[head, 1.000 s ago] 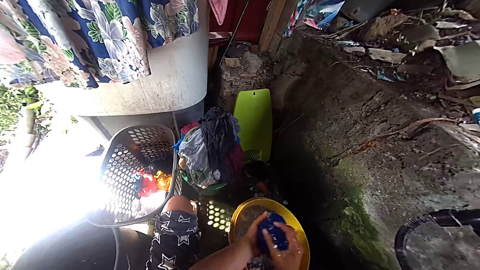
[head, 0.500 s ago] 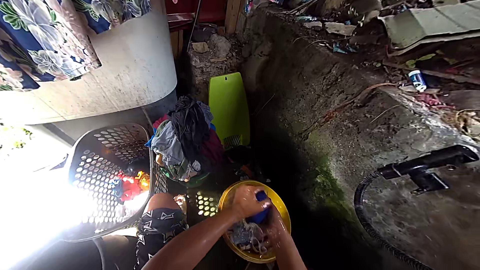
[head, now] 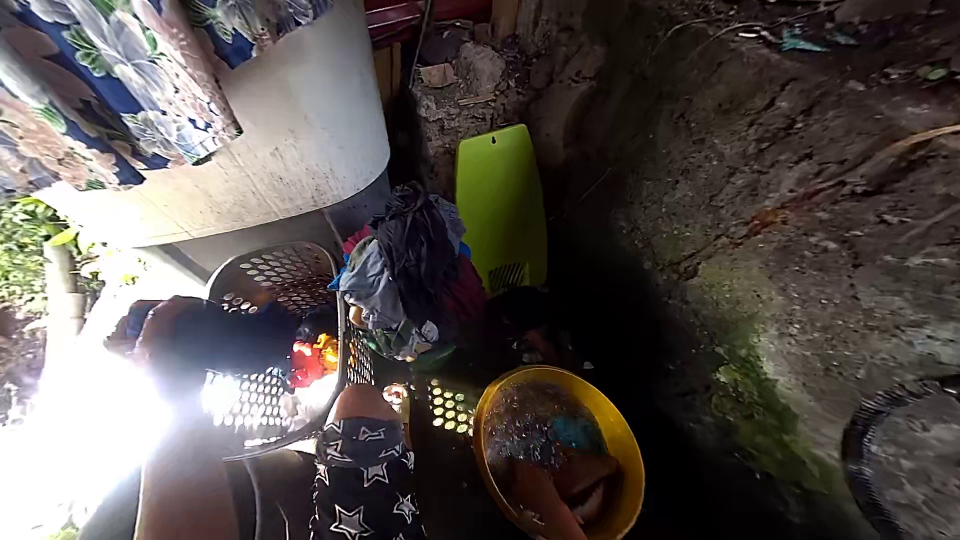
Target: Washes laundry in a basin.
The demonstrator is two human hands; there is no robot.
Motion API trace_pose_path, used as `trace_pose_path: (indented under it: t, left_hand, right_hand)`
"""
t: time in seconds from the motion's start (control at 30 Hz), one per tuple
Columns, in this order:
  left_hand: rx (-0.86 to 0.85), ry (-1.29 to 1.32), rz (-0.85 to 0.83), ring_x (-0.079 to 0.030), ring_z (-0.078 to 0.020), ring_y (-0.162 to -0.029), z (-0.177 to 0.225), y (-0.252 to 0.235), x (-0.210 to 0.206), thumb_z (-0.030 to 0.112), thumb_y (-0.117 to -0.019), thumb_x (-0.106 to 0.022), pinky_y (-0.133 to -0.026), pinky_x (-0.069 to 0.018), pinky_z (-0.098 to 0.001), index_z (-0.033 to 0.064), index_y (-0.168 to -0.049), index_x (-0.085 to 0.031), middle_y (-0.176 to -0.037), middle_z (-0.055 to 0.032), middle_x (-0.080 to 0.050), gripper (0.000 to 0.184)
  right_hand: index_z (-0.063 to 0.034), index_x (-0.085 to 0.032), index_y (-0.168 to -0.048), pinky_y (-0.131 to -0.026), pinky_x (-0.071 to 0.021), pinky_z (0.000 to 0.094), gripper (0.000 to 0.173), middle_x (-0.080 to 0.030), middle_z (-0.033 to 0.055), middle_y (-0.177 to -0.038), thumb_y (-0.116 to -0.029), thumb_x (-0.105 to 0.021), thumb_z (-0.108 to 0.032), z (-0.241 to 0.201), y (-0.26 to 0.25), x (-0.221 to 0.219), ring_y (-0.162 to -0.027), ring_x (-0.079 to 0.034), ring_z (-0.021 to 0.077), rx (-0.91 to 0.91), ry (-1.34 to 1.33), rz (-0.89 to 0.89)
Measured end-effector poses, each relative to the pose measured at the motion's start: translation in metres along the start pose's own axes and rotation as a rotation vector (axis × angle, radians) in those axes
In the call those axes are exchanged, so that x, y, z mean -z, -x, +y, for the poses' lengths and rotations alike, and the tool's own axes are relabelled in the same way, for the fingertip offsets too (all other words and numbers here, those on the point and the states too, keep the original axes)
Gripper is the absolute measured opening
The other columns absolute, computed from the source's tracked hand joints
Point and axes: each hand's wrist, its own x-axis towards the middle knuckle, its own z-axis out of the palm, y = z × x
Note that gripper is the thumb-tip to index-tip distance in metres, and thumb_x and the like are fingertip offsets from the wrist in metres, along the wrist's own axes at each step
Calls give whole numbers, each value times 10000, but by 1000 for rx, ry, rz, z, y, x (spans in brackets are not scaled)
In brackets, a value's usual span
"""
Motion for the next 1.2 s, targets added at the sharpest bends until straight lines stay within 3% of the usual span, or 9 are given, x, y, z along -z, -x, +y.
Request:
trace_pose_path:
  t: [0.1, 0.23, 0.3, 0.53, 0.77, 0.87, 0.97, 1.1, 1.2]
  left_hand:
    - [259, -210, 402, -669, -100, -811, -3, 10, -31, 94, -994, -604, -787, -591, -307, -16, -1108, -549, -885, -42, -647, 168]
    - [524, -971, -252, -517, -456, -1344, -94, 36, 18, 396, -1088, -474, -1137, -372, -597, -118, -1418, -504, -1396, -355, -548, 612]
    - [739, -1078, -488, -362, -441, -1486, -82, 42, 2, 378, -1105, -455, -1214, -274, -570, -54, -1559, -337, -1573, -321, -384, 637]
    - [449, -459, -701, -717, -202, -961, -15, 93, -82, 161, -1063, -520, -834, -595, -375, -64, -1273, -617, -1149, -180, -707, 322]
    - [374, -70, -1449, -701, -239, -1064, 17, 202, -196, 102, -960, -669, -935, -580, -395, -70, -1248, -655, -1203, -197, -698, 336]
    - [448, -126, -1610, -631, -365, -1197, -2, 262, -227, 176, -929, -756, -1052, -495, -511, -73, -1307, -623, -1304, -263, -640, 472]
    - [444, -195, -1649, -675, -360, -1016, -13, 287, -249, 260, -1027, -616, -955, -514, -547, -96, -1145, -663, -1073, -267, -690, 378]
    - [367, 38, -1492, -643, -205, -860, 18, 265, -282, 115, -1022, -517, -836, -530, -402, -109, -972, -679, -907, -178, -674, 281]
    - [380, 286, -1383, -550, -56, -954, 41, 241, -302, 84, -1003, -539, -862, -455, -218, -64, -837, -684, -975, -68, -604, 266]
  right_hand:
    - [-41, -627, -1363, -1071, -433, 643, 430, -591, 237, -1415, -1031, -552, -305, -9, 6, -15, -1332, -545, 425, -52, 43, 7]
    - [-11, -625, -1354, -1105, -421, 601, 390, -619, 263, -1364, -1090, -464, -248, 3, 12, -3, -1313, -566, 429, -18, -128, 182]
    - [122, -651, -1183, -1001, -457, 587, 359, -667, 336, -1121, -1101, -449, -164, 4, 31, 7, -1105, -641, 456, 119, -411, 472]
    - [95, -661, -890, -678, -467, 304, 296, -576, 77, -709, -1041, -507, -109, -42, 168, 81, -671, -533, 88, 516, -566, 930]
    - [-283, -701, -868, -731, -511, 81, 243, -662, -274, -830, -1049, -543, -245, -45, 303, 153, -795, -600, -156, 962, -651, 1383]
    - [-295, -725, -968, -778, -561, 134, 159, -720, -208, -916, -1026, -597, -222, -35, 335, 169, -851, -667, -70, 1081, -774, 1510]
    - [-197, -683, -1066, -838, -576, 188, 112, -718, -145, -975, -1032, -584, -159, -18, 340, 169, -913, -683, -9, 1057, -808, 1631]
    - [-81, -645, -870, -702, -488, 109, 255, -591, -157, -770, -1055, -509, -192, -20, 304, 156, -738, -547, -129, 702, -518, 1503]
    - [125, -681, -959, -712, -532, 547, 358, -665, 252, -798, -1055, -498, -167, -2, 237, 138, -748, -670, 357, 238, -311, 1129]
